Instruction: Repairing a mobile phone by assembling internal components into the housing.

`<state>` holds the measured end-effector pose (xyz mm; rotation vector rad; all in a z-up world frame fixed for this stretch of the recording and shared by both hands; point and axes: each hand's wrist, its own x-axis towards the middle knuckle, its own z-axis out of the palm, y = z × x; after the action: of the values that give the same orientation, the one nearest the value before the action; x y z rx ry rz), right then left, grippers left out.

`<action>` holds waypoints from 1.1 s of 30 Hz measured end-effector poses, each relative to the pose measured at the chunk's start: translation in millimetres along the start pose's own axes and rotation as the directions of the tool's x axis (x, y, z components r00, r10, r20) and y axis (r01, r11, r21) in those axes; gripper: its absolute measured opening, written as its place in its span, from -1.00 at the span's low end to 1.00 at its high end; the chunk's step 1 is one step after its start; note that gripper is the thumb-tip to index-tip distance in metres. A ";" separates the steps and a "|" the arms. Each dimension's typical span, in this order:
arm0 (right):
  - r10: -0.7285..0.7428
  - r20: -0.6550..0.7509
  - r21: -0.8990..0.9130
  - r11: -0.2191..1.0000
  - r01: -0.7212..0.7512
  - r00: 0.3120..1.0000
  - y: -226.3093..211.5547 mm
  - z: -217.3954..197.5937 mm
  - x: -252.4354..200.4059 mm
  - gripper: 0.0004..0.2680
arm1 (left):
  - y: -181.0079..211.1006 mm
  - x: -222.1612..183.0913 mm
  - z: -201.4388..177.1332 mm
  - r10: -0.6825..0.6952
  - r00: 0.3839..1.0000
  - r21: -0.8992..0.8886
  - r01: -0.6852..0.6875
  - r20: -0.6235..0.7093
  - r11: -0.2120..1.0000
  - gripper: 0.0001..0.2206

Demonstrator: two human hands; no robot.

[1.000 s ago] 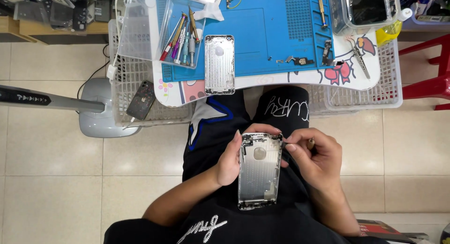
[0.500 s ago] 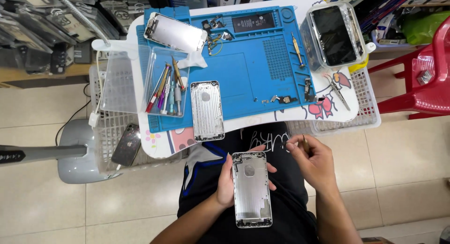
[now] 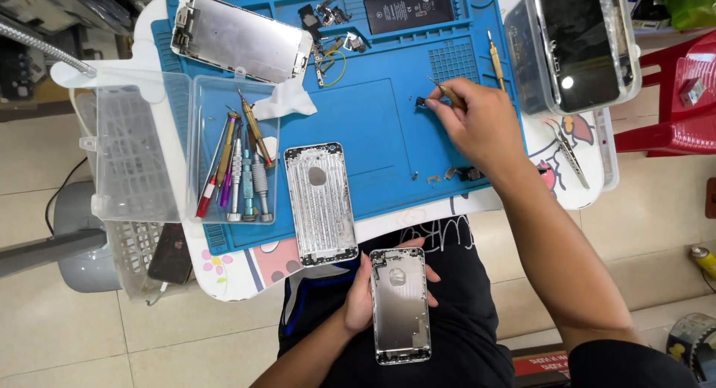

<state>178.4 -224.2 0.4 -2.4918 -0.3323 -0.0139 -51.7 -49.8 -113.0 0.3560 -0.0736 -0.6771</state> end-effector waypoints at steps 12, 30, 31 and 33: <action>-0.049 -0.083 -0.108 0.993 0.040 0.995 11.0 17.9 16.1 -0.92 | -5.0 2.1 -1.8 -0.019 1.000 -0.016 0.019 -0.013 1.000 -0.10; 0.143 -0.034 0.621 0.779 -0.091 0.989 -15.5 0.1 -220.3 -0.82 | 18.8 -13.0 41.3 0.240 0.968 0.060 -0.236 -0.068 0.970 -0.23; 0.141 -0.027 0.625 0.775 -0.093 0.990 -17.1 1.8 -229.2 -0.82 | 19.7 -12.2 42.9 0.244 0.967 0.062 -0.239 -0.076 0.969 -0.23; 0.099 -0.102 0.643 0.766 -0.010 0.990 -20.7 1.9 -249.7 -0.85 | 19.2 -10.9 48.1 0.314 0.949 -0.069 -0.315 -0.018 0.947 -0.29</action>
<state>-68.5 -265.4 -11.0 -1.7986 -0.1658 -0.0332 -57.3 -43.5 -60.7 0.2701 -0.0976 -0.3606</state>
